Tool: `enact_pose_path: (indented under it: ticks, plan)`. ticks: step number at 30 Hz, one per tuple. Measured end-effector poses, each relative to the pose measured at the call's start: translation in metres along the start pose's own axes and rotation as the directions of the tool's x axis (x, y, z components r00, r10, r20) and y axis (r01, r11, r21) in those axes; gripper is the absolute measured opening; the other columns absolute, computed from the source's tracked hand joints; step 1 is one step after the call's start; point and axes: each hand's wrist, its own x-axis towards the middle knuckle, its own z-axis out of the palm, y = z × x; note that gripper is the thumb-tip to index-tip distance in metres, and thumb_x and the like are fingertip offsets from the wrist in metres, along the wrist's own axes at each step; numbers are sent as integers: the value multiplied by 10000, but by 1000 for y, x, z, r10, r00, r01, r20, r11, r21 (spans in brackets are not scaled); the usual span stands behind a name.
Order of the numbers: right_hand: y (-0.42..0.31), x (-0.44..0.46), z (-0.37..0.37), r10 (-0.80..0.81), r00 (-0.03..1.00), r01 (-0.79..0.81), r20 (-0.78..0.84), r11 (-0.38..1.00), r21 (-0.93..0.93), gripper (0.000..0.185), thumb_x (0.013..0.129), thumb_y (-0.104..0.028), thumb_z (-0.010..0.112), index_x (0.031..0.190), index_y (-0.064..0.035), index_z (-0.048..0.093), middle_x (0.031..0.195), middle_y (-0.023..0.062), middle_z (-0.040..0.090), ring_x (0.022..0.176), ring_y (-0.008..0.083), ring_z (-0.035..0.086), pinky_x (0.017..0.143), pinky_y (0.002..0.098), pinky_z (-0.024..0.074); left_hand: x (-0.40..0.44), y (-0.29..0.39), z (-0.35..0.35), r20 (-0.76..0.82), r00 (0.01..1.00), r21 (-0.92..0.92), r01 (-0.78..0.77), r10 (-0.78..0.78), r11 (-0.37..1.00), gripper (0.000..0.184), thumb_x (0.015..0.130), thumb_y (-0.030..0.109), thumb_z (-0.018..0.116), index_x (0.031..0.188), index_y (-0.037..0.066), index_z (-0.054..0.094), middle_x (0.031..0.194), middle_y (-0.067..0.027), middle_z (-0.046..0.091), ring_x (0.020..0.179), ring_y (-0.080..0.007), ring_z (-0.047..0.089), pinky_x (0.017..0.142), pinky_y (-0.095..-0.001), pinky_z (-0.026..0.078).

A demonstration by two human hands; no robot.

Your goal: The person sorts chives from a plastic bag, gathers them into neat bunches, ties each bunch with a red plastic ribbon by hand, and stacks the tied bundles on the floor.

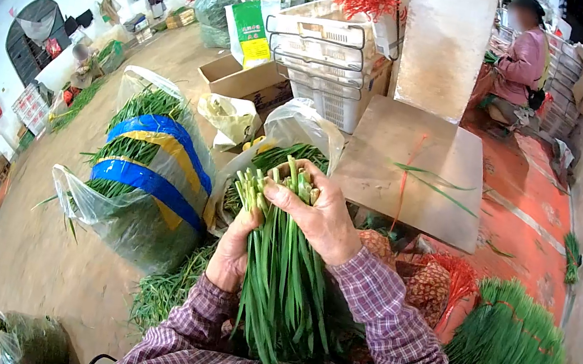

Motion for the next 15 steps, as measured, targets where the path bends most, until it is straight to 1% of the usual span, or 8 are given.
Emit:
enact_pose_path:
  ticks: [2, 5, 6, 8, 9, 10, 12, 15]
  plan:
    - [9, -4, 5, 47, 999, -47, -6, 996, 80, 293, 863, -175, 689, 1079, -21, 565, 955, 15, 607, 895, 78, 564, 818, 238, 470, -7, -3, -2, 9, 999, -53, 32, -32, 998, 800, 766, 122, 742, 1423, 59, 291, 1346, -116, 443, 1187, -224, 511, 960, -359, 487]
    - [21, -4, 10, -116, 991, 108, -63, 987, -122, 504, 810, -146, 738, 1227, -26, 480, 1083, 54, 571, 1041, 130, 543, 880, 277, 460, -13, -5, -11, -28, 991, -34, 129, -130, 991, 785, 767, 49, 698, 1426, 49, 273, 1306, -126, 476, 1136, -236, 552, 934, -368, 502]
    - [22, -3, 10, -113, 992, 105, -63, 987, -120, 504, 810, -146, 738, 1227, -26, 480, 1083, 54, 571, 1041, 130, 543, 880, 277, 460, -13, -6, -14, -25, 989, -16, 142, -142, 990, 789, 764, 43, 699, 1424, 41, 267, 1282, -127, 493, 1107, -232, 569, 912, -370, 513]
    - [13, 2, 12, -393, 919, 356, 14, 816, -455, 596, 778, -184, 758, 1279, -44, 466, 1110, 98, 574, 1104, 225, 543, 938, 336, 442, -14, -4, -15, -32, 981, 46, 192, -191, 980, 758, 763, 40, 701, 1403, 33, 295, 1237, -134, 524, 1067, -228, 591, 894, -369, 521]
    - [6, 5, 11, -427, 899, 398, 96, 705, -586, 636, 777, -261, 745, 1310, -58, 462, 1168, 131, 564, 1157, 294, 520, 977, 391, 425, -15, -3, -14, -36, 979, 43, 200, -198, 979, 758, 763, 40, 701, 1403, 33, 295, 1237, -134, 524, 1067, -228, 591, 894, -369, 521]
    - [6, 11, 8, -419, 903, 389, 91, 711, -586, 636, 777, -261, 745, 1310, -58, 462, 1168, 131, 564, 1157, 294, 520, 977, 391, 425, -16, -2, -12, -45, 970, 61, 243, -240, 968, 746, 760, 42, 703, 1392, 31, 308, 1220, -136, 534, 1051, -227, 599, 884, -367, 525]
    - [7, 22, 1, -425, 796, 606, 432, 556, -569, 601, 811, -312, 702, 1307, -55, 481, 1191, 136, 569, 1146, 312, 527, 979, 407, 429, -17, -4, -20, -42, 953, 80, 302, -299, 950, 706, 760, 58, 701, 1363, 10, 337, 1183, -138, 557, 1020, -234, 615, 860, -369, 539]
    - [13, 18, -3, -228, 839, 499, 494, 684, -532, 269, 859, -225, 651, 1065, -52, 646, 1021, 119, 644, 960, 282, 619, 845, 375, 498, -19, -17, -43, 29, 971, -101, 240, -238, 965, 691, 768, 96, 697, 1357, -11, 351, 1217, -138, 545, 1031, -243, 616, 854, -372, 551]
